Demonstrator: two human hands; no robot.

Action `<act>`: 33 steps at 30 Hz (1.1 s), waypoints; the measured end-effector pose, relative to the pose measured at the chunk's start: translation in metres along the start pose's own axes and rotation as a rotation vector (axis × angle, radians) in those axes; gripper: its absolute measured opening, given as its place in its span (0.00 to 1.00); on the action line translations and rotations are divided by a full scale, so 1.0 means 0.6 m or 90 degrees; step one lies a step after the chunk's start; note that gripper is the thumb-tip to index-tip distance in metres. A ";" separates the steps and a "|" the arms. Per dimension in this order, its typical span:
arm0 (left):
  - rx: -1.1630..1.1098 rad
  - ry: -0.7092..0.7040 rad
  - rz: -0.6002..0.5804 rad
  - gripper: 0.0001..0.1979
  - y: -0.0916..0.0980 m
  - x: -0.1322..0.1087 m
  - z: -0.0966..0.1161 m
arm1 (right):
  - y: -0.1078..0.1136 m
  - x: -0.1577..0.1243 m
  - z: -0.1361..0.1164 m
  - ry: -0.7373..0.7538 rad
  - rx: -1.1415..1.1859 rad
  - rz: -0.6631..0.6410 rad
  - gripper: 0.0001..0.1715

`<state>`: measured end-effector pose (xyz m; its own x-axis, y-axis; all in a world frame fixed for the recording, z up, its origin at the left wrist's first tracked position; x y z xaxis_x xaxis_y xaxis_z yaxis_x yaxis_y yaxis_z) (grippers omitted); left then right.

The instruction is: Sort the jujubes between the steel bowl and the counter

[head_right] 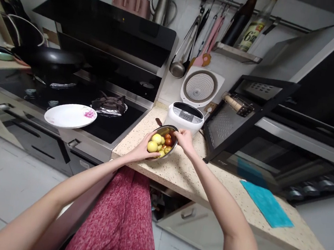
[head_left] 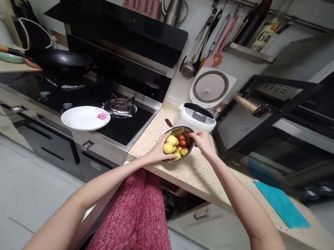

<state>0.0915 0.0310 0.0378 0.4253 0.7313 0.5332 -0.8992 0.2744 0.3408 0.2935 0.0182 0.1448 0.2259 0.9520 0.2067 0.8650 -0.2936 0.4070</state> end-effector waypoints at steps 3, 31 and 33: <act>-0.034 0.051 0.028 0.58 0.007 0.003 -0.011 | -0.006 0.010 -0.009 0.001 -0.030 -0.003 0.18; -0.056 0.050 -0.044 0.60 -0.048 0.019 -0.038 | 0.082 0.019 -0.013 -0.034 -0.204 0.058 0.13; -0.051 0.066 -0.048 0.61 -0.045 0.018 -0.036 | 0.084 0.022 -0.019 -0.038 -0.219 0.059 0.14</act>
<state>0.1179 0.0448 0.0176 0.4832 0.7660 0.4241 -0.8719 0.3770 0.3124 0.3349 0.0151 0.1779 0.3305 0.9204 0.2088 0.6400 -0.3812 0.6672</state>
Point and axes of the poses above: each hand's wrist, its own x-axis towards the middle knuckle, its own y-axis out of the back of the hand, z = x × y, the point moved 2 cm from there along x, towards the middle knuckle, and after that the axes turned 6 degrees about x, right-handed, at the moved point
